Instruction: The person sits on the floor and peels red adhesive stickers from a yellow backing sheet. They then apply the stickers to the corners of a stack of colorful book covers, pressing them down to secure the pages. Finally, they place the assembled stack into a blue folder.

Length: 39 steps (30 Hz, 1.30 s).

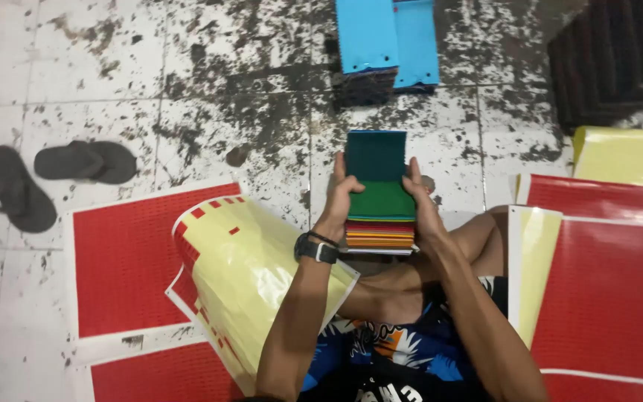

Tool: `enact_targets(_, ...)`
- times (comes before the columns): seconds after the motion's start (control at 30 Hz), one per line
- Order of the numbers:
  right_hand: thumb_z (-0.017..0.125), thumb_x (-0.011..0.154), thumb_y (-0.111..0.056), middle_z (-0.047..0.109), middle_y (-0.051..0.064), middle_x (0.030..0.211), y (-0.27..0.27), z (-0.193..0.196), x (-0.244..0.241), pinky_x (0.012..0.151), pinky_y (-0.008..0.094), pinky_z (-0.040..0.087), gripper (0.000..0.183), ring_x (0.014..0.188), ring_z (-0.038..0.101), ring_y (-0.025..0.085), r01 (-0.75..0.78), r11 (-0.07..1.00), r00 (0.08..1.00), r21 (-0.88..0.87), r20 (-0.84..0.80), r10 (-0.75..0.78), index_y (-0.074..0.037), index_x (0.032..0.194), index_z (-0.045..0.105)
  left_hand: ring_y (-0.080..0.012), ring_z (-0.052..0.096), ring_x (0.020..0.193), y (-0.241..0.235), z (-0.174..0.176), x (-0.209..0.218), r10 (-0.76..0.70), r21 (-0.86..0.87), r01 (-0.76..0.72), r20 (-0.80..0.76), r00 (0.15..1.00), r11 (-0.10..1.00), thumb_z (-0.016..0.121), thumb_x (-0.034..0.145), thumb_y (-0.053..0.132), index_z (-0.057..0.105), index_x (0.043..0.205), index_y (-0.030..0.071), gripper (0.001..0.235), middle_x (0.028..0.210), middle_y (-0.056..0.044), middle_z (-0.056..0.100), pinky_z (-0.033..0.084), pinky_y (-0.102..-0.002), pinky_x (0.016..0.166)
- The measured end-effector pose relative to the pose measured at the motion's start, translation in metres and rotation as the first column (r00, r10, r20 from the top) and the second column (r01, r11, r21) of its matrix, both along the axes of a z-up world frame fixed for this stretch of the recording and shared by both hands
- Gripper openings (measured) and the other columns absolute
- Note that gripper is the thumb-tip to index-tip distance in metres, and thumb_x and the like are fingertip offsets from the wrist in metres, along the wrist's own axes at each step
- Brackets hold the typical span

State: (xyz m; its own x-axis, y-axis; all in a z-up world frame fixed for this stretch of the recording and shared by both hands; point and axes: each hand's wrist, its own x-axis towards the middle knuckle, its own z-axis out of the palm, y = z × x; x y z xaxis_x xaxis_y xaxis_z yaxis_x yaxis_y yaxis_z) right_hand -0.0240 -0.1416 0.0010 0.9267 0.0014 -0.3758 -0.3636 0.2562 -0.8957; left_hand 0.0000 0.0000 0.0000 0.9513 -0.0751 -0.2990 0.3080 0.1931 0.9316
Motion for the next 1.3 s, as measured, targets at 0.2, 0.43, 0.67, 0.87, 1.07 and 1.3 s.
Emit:
enact_targets(0.2,0.052,0.102,-0.035,0.007,0.013,0.174,-0.024,-0.07,0.016,0.122,0.053,0.024,0.08,0.157,0.019,0.037,0.005,0.997,0.999,0.08,0.041,-0.008,-0.028,0.166,0.004,-0.0429,0.023,0.153,-0.004,-0.072,0.02,0.061,0.205,-0.039,-0.101,0.993,0.978,0.06,0.069,0.034,0.025,0.164,0.026,0.101,0.165,-0.026,0.027,0.018,-0.044,0.12)
enact_targets(0.43,0.047,0.1,-0.027,0.019,0.012,0.173,-0.062,-0.095,0.033,0.112,0.038,0.037,0.073,0.154,0.036,0.031,0.012,1.0,0.999,0.024,0.043,-0.013,-0.038,0.164,0.012,-0.049,0.002,0.155,0.01,0.005,0.011,0.15,-0.099,-0.161,-0.11,0.982,0.982,0.065,0.075,0.031,0.008,0.165,0.01,0.108,0.167,-0.033,-0.002,0.005,-0.054,0.125)
enact_targets(0.67,0.048,0.122,-0.021,0.023,0.023,0.168,-0.031,0.023,0.04,0.13,0.055,0.02,0.053,0.158,0.022,0.038,0.162,0.799,0.666,-0.579,0.662,0.344,-0.005,0.163,0.019,-0.0285,0.057,0.133,0.1,0.004,-0.032,0.14,0.298,-0.32,0.497,0.856,0.899,0.06,0.096,0.018,0.06,0.129,0.014,0.034,0.136,-0.009,0.061,0.046,-0.046,0.115)
enact_targets(0.87,0.067,0.102,0.006,0.056,0.031,0.13,0.1,0.054,0.021,0.105,0.049,0.05,0.04,0.124,0.058,0.045,-0.029,0.737,0.535,-0.676,0.612,0.583,0.012,0.14,0.054,-0.0303,0.063,0.12,0.206,-0.007,-0.124,0.387,0.379,-0.715,0.645,0.659,0.587,0.057,0.085,-0.009,0.066,0.12,0.007,0.04,0.124,-0.013,0.066,0.058,-0.038,0.096)
enact_targets(1.07,0.076,0.084,-0.028,0.06,0.013,0.139,0.205,0.013,-0.035,0.108,0.044,0.046,0.059,0.136,0.051,0.031,-0.433,0.552,0.536,-0.713,0.289,0.793,-0.011,0.139,0.061,-0.0523,0.023,0.148,0.208,-0.031,-0.18,0.428,0.562,-0.595,0.413,0.804,0.575,0.048,0.096,0.017,0.038,0.157,0.006,0.063,0.162,-0.028,0.03,0.018,-0.061,0.12)
enact_targets(1.3,0.074,0.089,-0.038,0.045,0.011,0.157,0.186,0.003,-0.016,0.124,0.05,0.023,0.07,0.147,0.039,0.034,-0.584,0.296,0.451,-0.756,0.001,0.892,-0.015,0.151,0.051,-0.0576,0.026,0.145,0.167,-0.039,-0.184,0.282,0.826,-0.419,0.328,0.901,0.378,0.06,0.09,0.024,0.032,0.158,0.001,0.077,0.162,-0.034,0.024,0.023,-0.066,0.116)
